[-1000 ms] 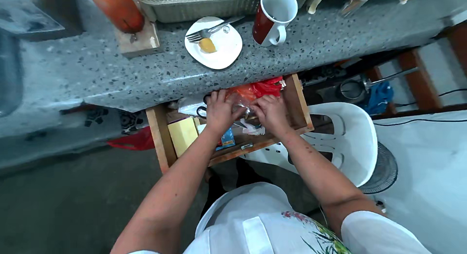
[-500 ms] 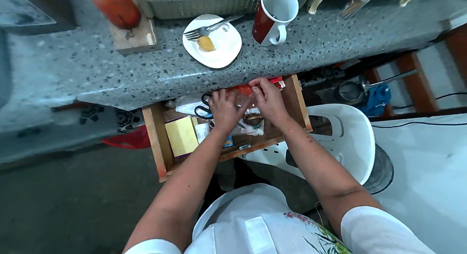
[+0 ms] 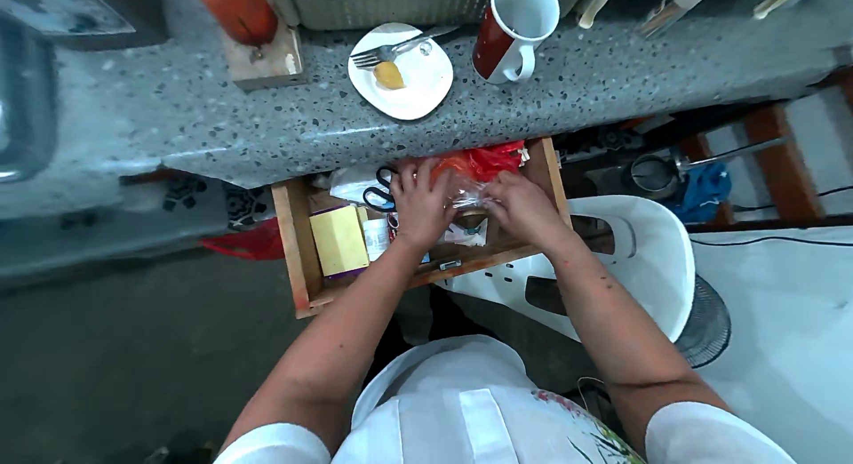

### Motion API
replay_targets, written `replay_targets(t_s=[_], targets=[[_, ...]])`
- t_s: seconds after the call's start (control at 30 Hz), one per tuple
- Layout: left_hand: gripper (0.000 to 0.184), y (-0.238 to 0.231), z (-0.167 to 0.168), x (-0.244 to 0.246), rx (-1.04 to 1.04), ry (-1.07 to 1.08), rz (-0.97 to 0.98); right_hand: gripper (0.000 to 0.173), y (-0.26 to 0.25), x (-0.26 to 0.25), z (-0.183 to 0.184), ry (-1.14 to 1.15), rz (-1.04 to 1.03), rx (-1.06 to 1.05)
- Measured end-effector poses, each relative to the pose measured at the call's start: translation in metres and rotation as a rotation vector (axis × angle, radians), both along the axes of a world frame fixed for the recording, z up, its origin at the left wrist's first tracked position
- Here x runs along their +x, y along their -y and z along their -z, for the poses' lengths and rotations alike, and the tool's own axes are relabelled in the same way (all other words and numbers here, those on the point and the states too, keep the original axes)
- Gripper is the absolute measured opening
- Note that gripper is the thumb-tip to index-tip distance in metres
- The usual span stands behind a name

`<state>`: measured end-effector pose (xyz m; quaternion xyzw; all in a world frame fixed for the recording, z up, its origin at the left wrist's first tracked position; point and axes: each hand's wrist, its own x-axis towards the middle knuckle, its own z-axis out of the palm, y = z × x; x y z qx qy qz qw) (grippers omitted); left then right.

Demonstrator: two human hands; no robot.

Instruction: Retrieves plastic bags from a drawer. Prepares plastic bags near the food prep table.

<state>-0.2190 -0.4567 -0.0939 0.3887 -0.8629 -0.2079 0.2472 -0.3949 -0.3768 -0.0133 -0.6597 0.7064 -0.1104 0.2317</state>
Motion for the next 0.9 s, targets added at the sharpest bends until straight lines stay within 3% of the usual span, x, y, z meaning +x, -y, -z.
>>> replay_targets(t_s=[0.07, 0.13, 0.23, 0.3, 0.4, 0.5, 0.63, 0.9], targets=[[0.037, -0.005, 0.002, 0.008, -0.097, -0.072, -0.005, 0.019, -0.006, -0.001, -0.013, 0.210, -0.005, -0.082], [0.023, -0.011, -0.005, 0.019, -0.087, -0.151, -0.029, 0.036, -0.009, 0.003, -0.028, 0.517, 0.021, -0.133], [0.032, -0.017, -0.017, 0.042, 0.193, -0.250, -0.051, 0.036, -0.001, 0.007, -0.018, 0.659, 0.187, -0.177], [0.038, -0.018, -0.021, 0.055, 0.432, -0.357, -0.071, 0.032, 0.012, 0.009, 0.009, 0.726, 0.241, -0.050], [0.042, -0.021, -0.032, 0.066, 0.722, -0.544, -0.143, 0.035, 0.029, 0.013, 0.051, 0.542, 0.142, 0.129], [0.043, -0.022, -0.044, 0.073, 0.857, -0.742, -0.192, 0.048, 0.041, 0.017, 0.063, 0.361, 0.113, 0.137], [0.042, -0.021, -0.054, 0.102, 0.850, -0.885, -0.247, 0.062, 0.044, 0.020, 0.079, 0.239, 0.107, 0.096], [0.034, -0.014, -0.079, 0.166, 0.819, -1.180, -0.398, 0.056, 0.048, 0.023, 0.088, 0.155, 0.109, 0.177]])
